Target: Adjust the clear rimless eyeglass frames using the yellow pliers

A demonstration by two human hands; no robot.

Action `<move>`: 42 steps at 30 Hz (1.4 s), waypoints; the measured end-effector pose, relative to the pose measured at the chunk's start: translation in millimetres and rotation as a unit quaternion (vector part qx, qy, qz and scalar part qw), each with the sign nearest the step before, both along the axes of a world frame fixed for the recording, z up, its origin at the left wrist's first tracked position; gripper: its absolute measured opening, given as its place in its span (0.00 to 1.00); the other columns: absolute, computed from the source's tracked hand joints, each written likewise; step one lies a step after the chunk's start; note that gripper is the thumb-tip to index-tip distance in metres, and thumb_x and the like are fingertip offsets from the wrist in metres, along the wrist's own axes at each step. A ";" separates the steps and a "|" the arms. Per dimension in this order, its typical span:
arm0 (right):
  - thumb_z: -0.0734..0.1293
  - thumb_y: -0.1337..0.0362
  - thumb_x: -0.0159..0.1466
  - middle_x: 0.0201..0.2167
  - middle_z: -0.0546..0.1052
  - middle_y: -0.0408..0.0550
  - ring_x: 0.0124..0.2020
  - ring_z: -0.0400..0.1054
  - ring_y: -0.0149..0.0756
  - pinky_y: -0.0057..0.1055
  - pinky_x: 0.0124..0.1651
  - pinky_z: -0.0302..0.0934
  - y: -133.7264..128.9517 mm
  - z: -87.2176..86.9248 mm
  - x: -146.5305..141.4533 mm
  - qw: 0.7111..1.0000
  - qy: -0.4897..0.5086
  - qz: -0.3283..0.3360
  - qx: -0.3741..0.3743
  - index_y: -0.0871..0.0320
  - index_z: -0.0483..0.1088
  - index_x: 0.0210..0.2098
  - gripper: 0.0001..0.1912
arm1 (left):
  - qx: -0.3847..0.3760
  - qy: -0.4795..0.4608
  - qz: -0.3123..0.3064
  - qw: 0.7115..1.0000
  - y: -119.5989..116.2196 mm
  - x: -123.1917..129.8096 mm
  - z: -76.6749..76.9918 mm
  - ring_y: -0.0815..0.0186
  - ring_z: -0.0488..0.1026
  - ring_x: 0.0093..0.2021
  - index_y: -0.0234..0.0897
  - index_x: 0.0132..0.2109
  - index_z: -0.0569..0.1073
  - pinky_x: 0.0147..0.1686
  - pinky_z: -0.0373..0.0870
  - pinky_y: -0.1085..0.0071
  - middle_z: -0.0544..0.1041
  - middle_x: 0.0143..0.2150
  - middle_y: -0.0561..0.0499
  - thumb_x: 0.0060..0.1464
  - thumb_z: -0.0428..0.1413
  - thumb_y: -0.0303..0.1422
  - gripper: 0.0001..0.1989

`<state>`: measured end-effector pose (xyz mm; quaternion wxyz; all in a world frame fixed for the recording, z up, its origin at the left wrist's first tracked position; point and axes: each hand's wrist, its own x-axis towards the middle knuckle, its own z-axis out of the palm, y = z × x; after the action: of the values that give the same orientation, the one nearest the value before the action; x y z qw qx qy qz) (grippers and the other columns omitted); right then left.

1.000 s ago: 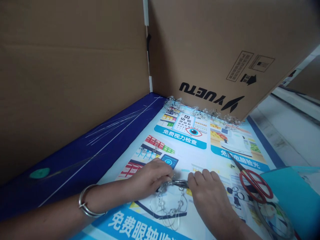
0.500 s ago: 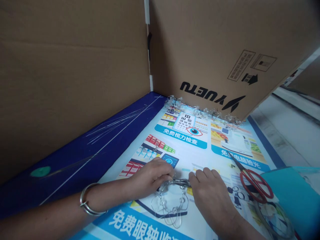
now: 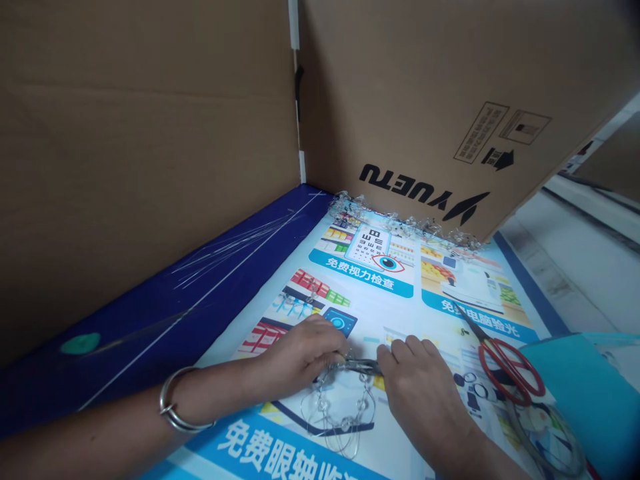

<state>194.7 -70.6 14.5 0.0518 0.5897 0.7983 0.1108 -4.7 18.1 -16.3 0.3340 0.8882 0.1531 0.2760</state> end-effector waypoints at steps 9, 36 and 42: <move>0.65 0.74 0.54 0.28 0.69 0.46 0.31 0.59 0.40 0.37 0.34 0.45 -0.2 3.9 -2.2 1.000 -0.005 0.001 -0.012 0.56 0.68 0.32 0.08 | 0.030 -0.013 -0.012 0.999 -0.8 2.2 0.7 0.67 0.68 0.33 0.35 0.33 0.66 0.37 0.58 0.68 0.73 0.30 0.51 0.58 0.46 0.23 0.07; 0.66 0.74 0.53 0.27 0.69 0.46 0.30 0.59 0.39 0.36 0.33 0.46 -3.0 3.0 -5.0 0.999 -0.032 0.009 0.001 0.58 0.68 0.33 0.08 | 0.042 0.020 0.015 0.999 -2.6 3.6 -0.8 0.67 0.67 0.32 0.35 0.34 0.66 0.36 0.60 0.68 0.71 0.29 0.51 0.57 0.45 0.24 0.07; 0.65 0.74 0.53 0.27 0.68 0.46 0.31 0.58 0.40 0.36 0.34 0.46 -1.4 -0.6 -3.8 1.000 -0.012 0.005 0.001 0.57 0.67 0.32 0.08 | 0.027 0.022 0.012 0.999 -2.5 2.9 -1.3 0.67 0.66 0.32 0.35 0.34 0.65 0.37 0.60 0.68 0.70 0.29 0.52 0.57 0.46 0.24 0.06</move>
<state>190.8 -72.1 13.9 0.0599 0.5846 0.8003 0.1193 -1.8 15.6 -17.6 0.3026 0.9010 0.1636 0.2643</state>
